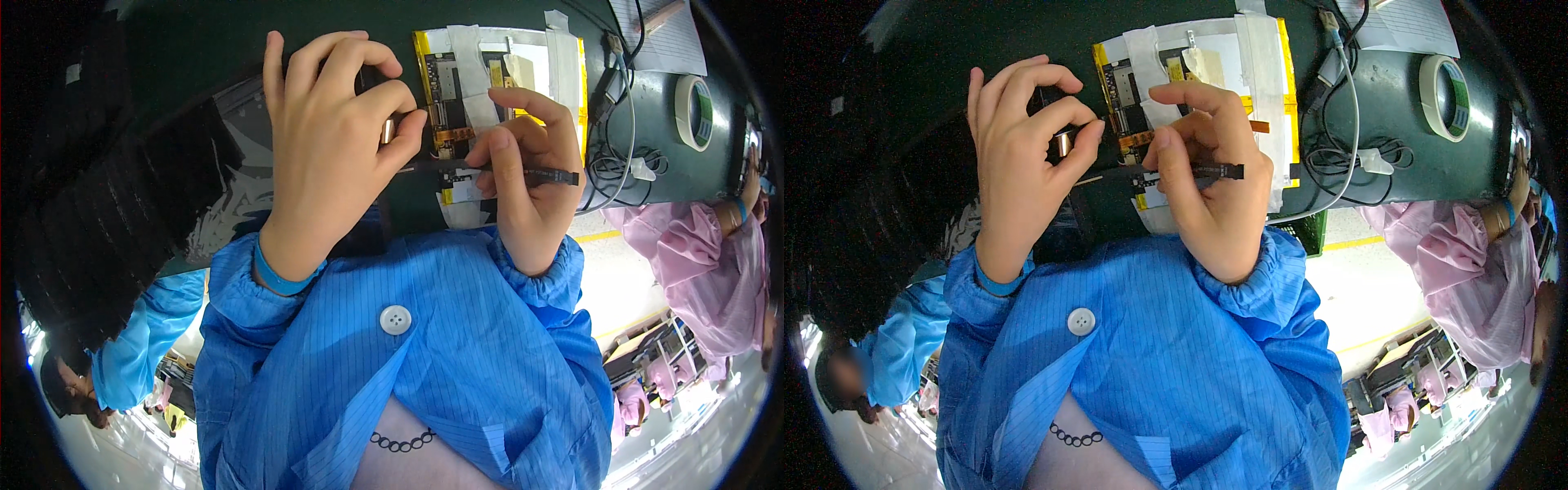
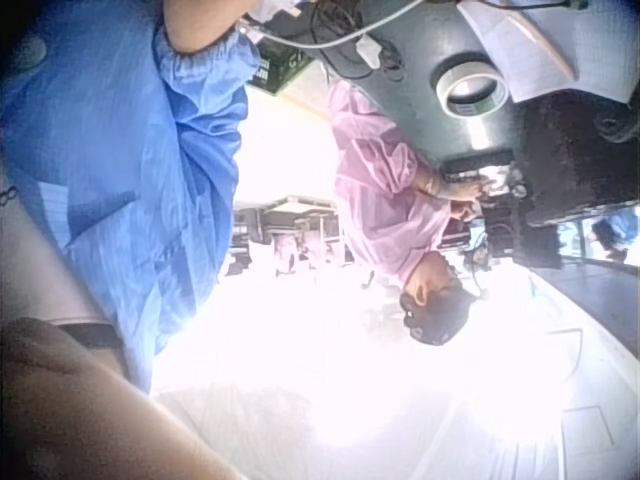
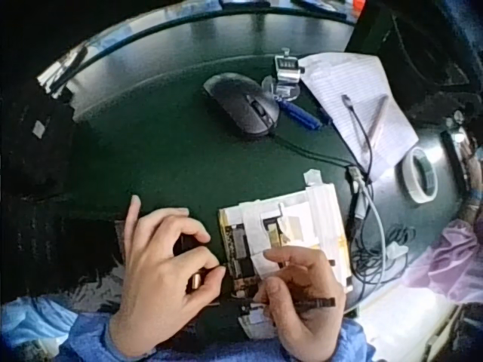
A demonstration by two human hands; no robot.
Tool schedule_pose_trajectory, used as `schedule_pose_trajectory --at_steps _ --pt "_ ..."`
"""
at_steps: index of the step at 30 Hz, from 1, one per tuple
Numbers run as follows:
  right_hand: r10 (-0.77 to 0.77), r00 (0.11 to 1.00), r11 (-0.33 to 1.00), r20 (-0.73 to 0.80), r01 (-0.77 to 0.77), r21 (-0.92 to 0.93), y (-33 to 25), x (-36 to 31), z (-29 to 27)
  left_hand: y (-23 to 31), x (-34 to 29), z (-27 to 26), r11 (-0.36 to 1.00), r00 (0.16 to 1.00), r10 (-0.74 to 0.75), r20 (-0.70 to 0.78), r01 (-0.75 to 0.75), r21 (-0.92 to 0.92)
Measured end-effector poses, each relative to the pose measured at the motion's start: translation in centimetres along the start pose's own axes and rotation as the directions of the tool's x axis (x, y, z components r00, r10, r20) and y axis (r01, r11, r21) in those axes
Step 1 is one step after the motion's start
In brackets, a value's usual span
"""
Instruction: Testing tablet screens and internal components on an assembly line.
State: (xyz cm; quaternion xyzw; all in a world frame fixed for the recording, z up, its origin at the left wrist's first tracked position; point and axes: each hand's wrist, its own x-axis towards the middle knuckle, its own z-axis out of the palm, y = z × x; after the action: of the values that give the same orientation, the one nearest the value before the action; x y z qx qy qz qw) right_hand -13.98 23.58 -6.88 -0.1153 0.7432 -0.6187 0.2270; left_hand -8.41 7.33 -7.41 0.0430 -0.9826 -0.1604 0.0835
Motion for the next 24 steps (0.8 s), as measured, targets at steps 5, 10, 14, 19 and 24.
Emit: schedule_pose_trajectory --at_steps 5,10,14,19,24 --pt "-0.036 0.999 0.999 -0.038 0.037 0.022 0.7 0.1 0.3 -0.1 0.2 0.2 1.000 1.000 0.013 -0.001 -0.013 -0.022" --pt "-0.039 0.999 0.999 -0.027 0.039 0.006 1.0 0.1 -0.2 -0.1 0.3 0.3 1.000 1.000 0.022 0.015 -0.022 -0.020" --pt "-0.097 0.995 0.995 -0.020 0.097 -0.020 1.1 0.1 -0.1 0.0 0.3 0.1 0.999 0.999 0.032 0.011 -0.032 -0.023" --pt "-0.127 0.992 0.990 0.022 0.128 -0.063 1.4 0.2 -0.1 0.2 0.5 0.4 1.000 1.000 0.019 0.023 -0.019 -0.019" --pt "-0.292 0.951 0.948 0.099 0.301 -0.107 2.1 0.3 0.2 0.1 0.3 0.3 1.000 0.999 0.031 0.015 -0.030 -0.008"
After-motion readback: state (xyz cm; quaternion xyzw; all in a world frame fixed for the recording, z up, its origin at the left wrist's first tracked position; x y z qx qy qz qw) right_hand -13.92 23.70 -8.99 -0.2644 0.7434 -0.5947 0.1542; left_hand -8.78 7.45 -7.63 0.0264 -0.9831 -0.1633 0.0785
